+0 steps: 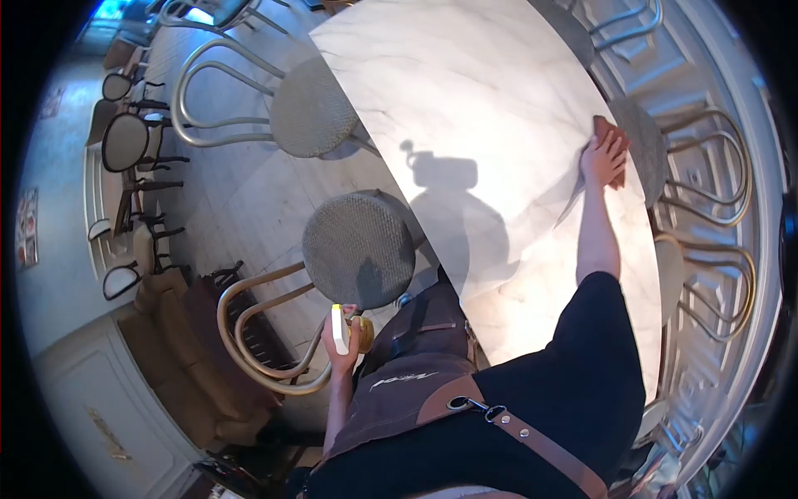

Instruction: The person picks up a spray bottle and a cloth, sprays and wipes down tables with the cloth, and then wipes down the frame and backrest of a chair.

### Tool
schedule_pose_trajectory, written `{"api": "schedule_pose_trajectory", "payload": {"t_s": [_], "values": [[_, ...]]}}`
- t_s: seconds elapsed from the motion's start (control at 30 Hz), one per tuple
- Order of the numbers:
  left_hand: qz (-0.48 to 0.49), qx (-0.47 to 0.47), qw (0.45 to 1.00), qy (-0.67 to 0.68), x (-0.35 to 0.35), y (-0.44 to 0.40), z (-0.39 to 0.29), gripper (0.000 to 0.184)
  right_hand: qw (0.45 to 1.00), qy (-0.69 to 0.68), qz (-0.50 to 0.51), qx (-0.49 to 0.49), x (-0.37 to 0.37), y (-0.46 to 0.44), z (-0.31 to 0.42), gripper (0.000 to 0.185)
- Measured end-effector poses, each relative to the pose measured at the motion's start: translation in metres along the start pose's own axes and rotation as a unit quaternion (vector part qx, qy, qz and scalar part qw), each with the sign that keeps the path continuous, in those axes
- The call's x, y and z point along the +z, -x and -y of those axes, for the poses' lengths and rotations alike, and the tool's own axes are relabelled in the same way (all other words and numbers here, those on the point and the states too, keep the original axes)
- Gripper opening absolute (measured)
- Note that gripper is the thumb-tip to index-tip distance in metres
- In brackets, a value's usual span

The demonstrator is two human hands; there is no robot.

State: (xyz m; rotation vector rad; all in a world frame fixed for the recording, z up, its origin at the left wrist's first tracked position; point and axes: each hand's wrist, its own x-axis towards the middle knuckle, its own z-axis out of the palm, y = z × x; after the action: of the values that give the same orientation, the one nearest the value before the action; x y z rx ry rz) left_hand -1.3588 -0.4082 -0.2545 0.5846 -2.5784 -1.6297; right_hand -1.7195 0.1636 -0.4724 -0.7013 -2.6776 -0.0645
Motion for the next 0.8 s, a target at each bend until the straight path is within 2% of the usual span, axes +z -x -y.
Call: {"api": "schedule_pose_trajectory", "payload": {"t_s": [0.03,0.07,0.1,0.17,0.2,0.23,0.27,0.3,0.33,0.37,0.43,0.53,0.57,0.6,0.67,0.73,0.8], "values": [[0.005,-0.006,1.000,0.025,0.002,-0.002,-0.004,0.022,1.000,0.008,-0.018,0.005,0.012,0.004,0.016,0.058],[-0.001,0.000,1.000,0.029,0.002,-0.002,-0.009,0.022,0.992,-0.035,-0.076,-0.097,0.024,0.011,0.033,0.057],[0.003,-0.003,1.000,0.030,0.001,-0.005,-0.012,0.022,0.988,-0.011,-0.039,-0.148,0.003,0.029,0.073,0.055],[0.007,0.016,0.999,0.036,0.001,-0.008,-0.013,0.022,0.963,-0.136,0.094,-0.211,-0.082,0.075,0.155,0.047],[0.003,0.022,0.999,0.041,0.005,-0.009,-0.012,0.022,0.911,-0.155,0.335,-0.183,-0.133,0.090,0.188,0.046],[0.005,0.031,0.999,0.033,0.004,-0.011,-0.012,0.022,0.914,-0.244,0.122,-0.299,-0.125,0.148,0.192,0.047],[0.008,0.039,0.999,0.025,0.001,-0.012,-0.012,0.021,0.879,-0.247,0.114,-0.392,-0.128,0.193,0.197,0.060],[0.006,0.041,0.999,0.028,-0.002,-0.010,-0.012,0.021,0.856,-0.266,0.169,-0.411,-0.149,0.228,0.195,0.071],[-0.003,0.032,0.998,0.047,-0.005,-0.009,-0.011,0.023,0.828,-0.302,0.201,-0.428,-0.157,0.261,0.186,0.074],[-0.011,0.022,0.997,0.067,-0.009,-0.011,-0.011,0.024,0.808,-0.270,0.229,-0.470,-0.165,0.282,0.169,0.077],[-0.034,0.006,0.993,0.108,-0.024,-0.010,-0.024,0.025,0.779,-0.294,0.281,-0.477,-0.194,0.297,0.128,0.073],[-0.087,0.001,0.980,0.182,-0.059,0.000,-0.026,0.028,0.833,-0.198,0.233,-0.460,-0.175,0.290,0.066,0.062],[-0.105,0.002,0.969,0.222,-0.072,0.004,-0.021,0.029,0.841,-0.175,0.350,-0.373,-0.165,0.273,0.052,0.060],[-0.121,0.002,0.957,0.262,-0.086,0.008,-0.019,0.030,0.898,-0.168,0.217,-0.344,-0.171,0.266,0.037,0.062],[-0.122,0.017,0.944,0.306,-0.113,0.014,-0.016,0.030,0.959,-0.117,0.165,-0.198,-0.165,0.256,0.029,0.063],[-0.107,0.047,0.928,0.354,-0.146,0.020,-0.028,0.028,0.987,-0.068,0.103,-0.106,-0.155,0.276,0.050,0.061],[-0.088,0.083,0.913,0.389,-0.175,0.021,-0.021,0.026,0.992,-0.068,0.061,-0.086,-0.157,0.309,0.082,0.061]]}}
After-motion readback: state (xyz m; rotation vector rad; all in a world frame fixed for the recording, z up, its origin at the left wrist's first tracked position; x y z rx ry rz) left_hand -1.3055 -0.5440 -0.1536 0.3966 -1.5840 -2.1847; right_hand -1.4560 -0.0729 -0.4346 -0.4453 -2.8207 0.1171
